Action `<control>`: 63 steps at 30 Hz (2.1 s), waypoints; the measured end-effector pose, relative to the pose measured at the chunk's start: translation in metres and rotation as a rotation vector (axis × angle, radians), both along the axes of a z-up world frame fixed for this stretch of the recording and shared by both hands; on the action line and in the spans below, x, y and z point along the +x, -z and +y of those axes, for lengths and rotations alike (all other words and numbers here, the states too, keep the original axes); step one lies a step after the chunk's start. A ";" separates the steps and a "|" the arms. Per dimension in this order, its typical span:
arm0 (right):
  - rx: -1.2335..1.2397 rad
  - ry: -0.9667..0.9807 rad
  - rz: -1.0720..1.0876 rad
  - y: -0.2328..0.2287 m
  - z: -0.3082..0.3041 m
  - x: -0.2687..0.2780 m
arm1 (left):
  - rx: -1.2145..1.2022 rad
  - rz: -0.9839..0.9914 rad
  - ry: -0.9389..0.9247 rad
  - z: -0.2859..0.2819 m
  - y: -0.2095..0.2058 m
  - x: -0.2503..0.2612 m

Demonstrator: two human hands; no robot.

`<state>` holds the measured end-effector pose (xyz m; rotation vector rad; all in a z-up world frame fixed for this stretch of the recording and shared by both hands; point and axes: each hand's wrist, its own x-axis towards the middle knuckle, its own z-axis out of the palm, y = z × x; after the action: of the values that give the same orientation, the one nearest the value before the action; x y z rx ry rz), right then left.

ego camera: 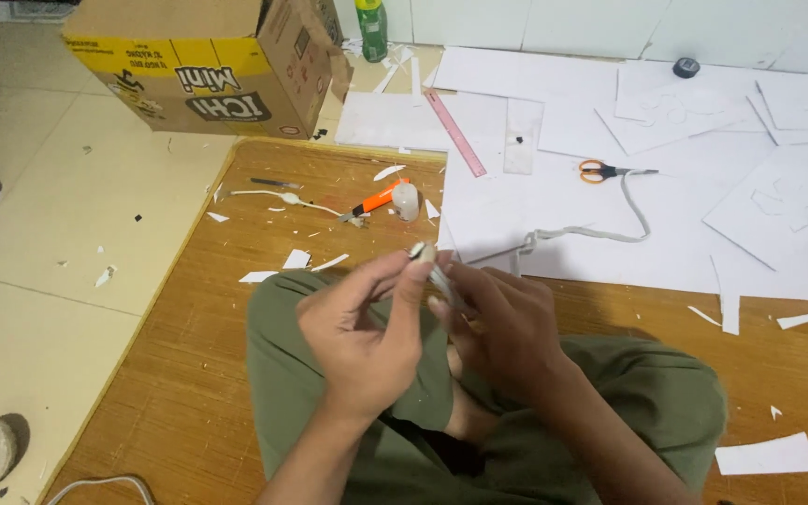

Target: The person sits on the floor and assembles a decorative neon-style LED strip sign over a paper template, bending the flexible strip to follow the drawn shape. They attach a two-prong power connector to the end of the strip, pressing the pins into the strip's end, then lift and reposition the shaped strip on the template.

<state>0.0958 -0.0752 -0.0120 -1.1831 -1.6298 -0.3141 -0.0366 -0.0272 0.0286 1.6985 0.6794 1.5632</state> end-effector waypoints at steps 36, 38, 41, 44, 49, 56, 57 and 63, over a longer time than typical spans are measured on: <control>-0.260 -0.003 0.157 0.002 -0.014 -0.012 | 0.095 0.001 -0.107 0.007 0.026 0.004; -0.263 -0.005 0.155 0.002 -0.015 -0.010 | 0.088 0.006 -0.097 0.007 0.027 0.005; -0.247 -0.015 0.160 0.003 -0.016 -0.008 | 0.095 0.019 -0.107 0.006 0.031 0.006; -0.232 -0.023 0.165 0.003 -0.016 -0.006 | 0.100 0.031 -0.112 0.006 0.032 0.008; -0.241 -0.045 0.178 0.002 -0.015 -0.001 | 0.028 0.017 -0.053 0.009 0.026 0.014; -0.251 -0.101 0.260 0.025 -0.008 0.005 | -0.168 -0.077 0.070 0.022 0.050 0.021; -0.159 -0.198 0.321 0.028 -0.003 0.006 | -0.148 -0.109 0.072 0.025 0.054 0.023; -0.167 -0.187 0.333 0.048 -0.001 0.006 | -0.292 -0.114 0.157 0.032 0.074 0.023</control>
<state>0.1021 -0.0759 -0.0600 -1.1272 -1.4773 0.1361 -0.0134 0.0049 -0.0450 1.4019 0.6638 1.3662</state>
